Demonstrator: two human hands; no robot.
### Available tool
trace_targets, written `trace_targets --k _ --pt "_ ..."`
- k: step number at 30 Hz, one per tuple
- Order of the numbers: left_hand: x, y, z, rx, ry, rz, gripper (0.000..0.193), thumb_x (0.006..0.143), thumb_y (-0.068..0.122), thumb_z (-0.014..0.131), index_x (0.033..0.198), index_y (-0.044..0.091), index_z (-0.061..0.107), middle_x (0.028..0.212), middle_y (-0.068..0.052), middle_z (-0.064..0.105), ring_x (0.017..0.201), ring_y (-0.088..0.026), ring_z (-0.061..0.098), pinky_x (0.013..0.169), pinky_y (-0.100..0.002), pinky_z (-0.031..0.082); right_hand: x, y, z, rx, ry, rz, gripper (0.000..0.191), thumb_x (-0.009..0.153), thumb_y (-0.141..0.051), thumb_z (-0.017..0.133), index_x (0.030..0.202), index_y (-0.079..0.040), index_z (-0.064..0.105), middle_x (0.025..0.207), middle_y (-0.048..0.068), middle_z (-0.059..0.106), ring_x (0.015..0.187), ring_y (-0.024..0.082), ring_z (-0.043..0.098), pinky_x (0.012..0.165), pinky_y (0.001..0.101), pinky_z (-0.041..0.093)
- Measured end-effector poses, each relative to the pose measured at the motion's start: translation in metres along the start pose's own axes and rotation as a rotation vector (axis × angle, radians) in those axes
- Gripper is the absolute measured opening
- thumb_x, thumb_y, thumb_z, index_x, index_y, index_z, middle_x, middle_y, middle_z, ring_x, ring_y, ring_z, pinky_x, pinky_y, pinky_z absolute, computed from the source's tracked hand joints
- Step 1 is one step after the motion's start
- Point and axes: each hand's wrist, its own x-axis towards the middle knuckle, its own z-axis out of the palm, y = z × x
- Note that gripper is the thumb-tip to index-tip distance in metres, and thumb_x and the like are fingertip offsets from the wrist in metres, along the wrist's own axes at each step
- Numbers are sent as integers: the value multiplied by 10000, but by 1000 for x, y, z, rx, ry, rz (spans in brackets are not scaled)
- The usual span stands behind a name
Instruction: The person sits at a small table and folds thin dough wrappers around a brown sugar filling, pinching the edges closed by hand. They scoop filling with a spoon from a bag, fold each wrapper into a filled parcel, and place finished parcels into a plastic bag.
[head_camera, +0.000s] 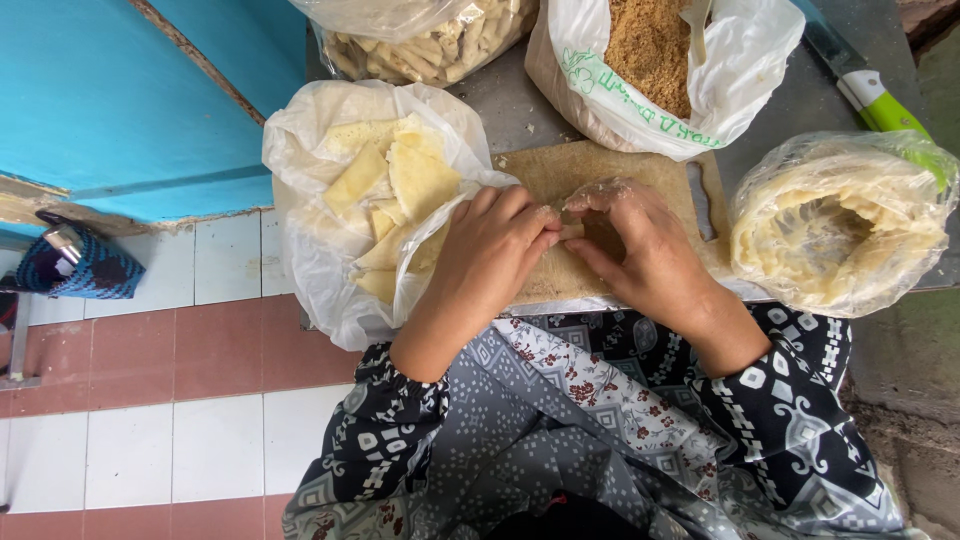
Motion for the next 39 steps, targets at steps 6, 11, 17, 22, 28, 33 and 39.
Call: trace_targets --k 6,11,17,22,28,33,39 --pt "9 -11 -3 -163 -150 -93 146 945 224 737 979 91 689 978 -66 646 980 -294 605 886 -446 471 4 -2 3 137 -95 122 399 905 -15 755 1237 11 536 1075 165 709 971 316 726 799 377 584" --pt "3 -7 -11 -282 -38 -137 241 908 214 763 1093 107 653 1014 -16 666 1007 -263 625 905 -422 480 7 0 2 22 -105 86 412 917 -84 741 1262 11 538 1058 134 717 992 347 682 856 443 519" --pt "1 -1 -6 -127 35 -33 208 895 225 776 1042 115 677 1076 -28 611 1058 -268 583 915 -425 447 7 1 2 -49 -117 75 378 946 -109 739 1264 -21 555 1077 122 710 1029 340 661 910 448 463" --pt "0 -2 -5 -54 -13 -21 137 939 233 747 1013 128 700 1053 -10 622 1023 -253 579 890 -422 441 4 1 1 57 -97 124 451 895 -85 761 1284 -2 547 1088 109 706 1012 317 670 897 433 487" --pt "2 0 -4 -30 -29 -72 150 932 242 753 1003 116 712 1028 -22 614 1014 -259 580 881 -419 443 4 2 4 50 -46 99 432 898 -61 779 1274 -23 570 1041 113 711 975 336 673 873 436 504" --pt "0 11 -5 213 25 -4 183 955 233 724 1069 90 739 1065 -23 622 1047 -243 567 912 -421 433 2 -3 7 -129 -20 59 315 930 -92 782 1179 -48 594 979 128 693 939 353 656 881 456 502" --pt "-12 25 -6 501 21 16 305 930 181 642 1209 88 726 1303 -57 616 1239 -243 538 1031 -411 419 4 -9 8 -250 41 -41 368 885 -60 753 1210 -22 586 1049 162 687 1012 384 655 900 466 510"
